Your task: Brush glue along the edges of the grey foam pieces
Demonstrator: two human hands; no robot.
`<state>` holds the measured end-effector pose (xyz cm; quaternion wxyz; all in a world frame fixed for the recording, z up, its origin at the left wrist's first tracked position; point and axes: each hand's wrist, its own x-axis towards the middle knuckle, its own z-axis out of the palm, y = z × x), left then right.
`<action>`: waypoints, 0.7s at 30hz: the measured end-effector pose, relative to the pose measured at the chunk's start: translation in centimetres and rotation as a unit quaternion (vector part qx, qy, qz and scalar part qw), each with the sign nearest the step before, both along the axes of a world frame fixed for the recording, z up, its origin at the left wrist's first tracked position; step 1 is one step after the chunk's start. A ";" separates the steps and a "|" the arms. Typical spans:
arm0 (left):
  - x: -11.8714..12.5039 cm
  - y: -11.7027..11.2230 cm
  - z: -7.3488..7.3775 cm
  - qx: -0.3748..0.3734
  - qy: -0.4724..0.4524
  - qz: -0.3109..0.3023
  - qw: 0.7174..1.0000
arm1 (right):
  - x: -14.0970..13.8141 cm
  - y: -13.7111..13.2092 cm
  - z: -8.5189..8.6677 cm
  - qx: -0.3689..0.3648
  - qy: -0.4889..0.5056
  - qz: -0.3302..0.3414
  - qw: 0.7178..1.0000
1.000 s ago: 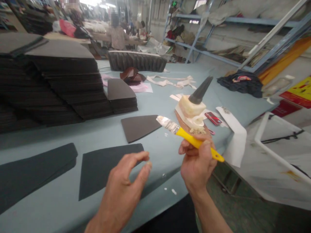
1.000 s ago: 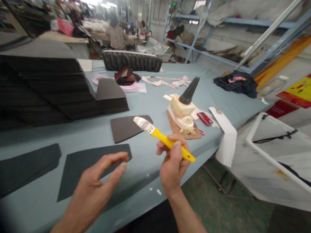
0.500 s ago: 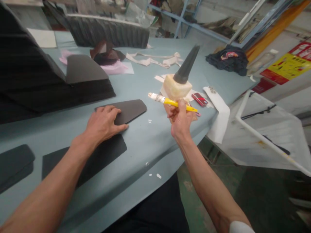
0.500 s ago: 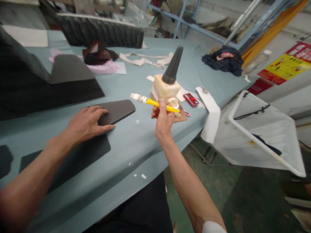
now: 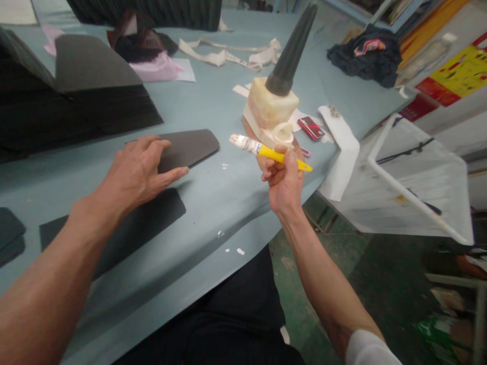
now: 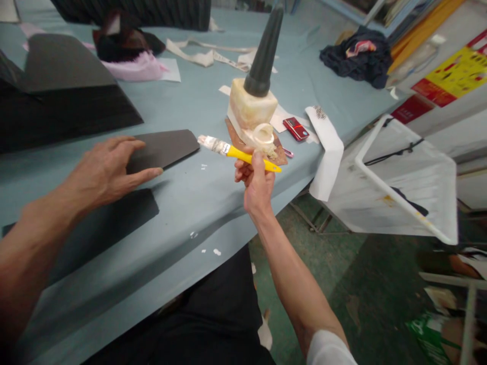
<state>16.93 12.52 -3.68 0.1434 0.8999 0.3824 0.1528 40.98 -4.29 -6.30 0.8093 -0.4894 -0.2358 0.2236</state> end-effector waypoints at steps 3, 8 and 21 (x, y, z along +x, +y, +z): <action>-0.2 -1.8 0.8 0.038 -0.040 -0.040 0.998 | 0.0 -1.3 -0.2 -0.006 0.029 0.006 1.000; -0.6 -6.8 2.0 0.015 -0.105 -0.050 0.993 | -0.9 -3.6 0.0 -0.029 0.075 0.015 0.997; -2.9 -17.7 -1.2 -0.145 -0.264 0.065 0.951 | -3.2 -7.2 -1.5 -0.059 0.104 0.015 0.993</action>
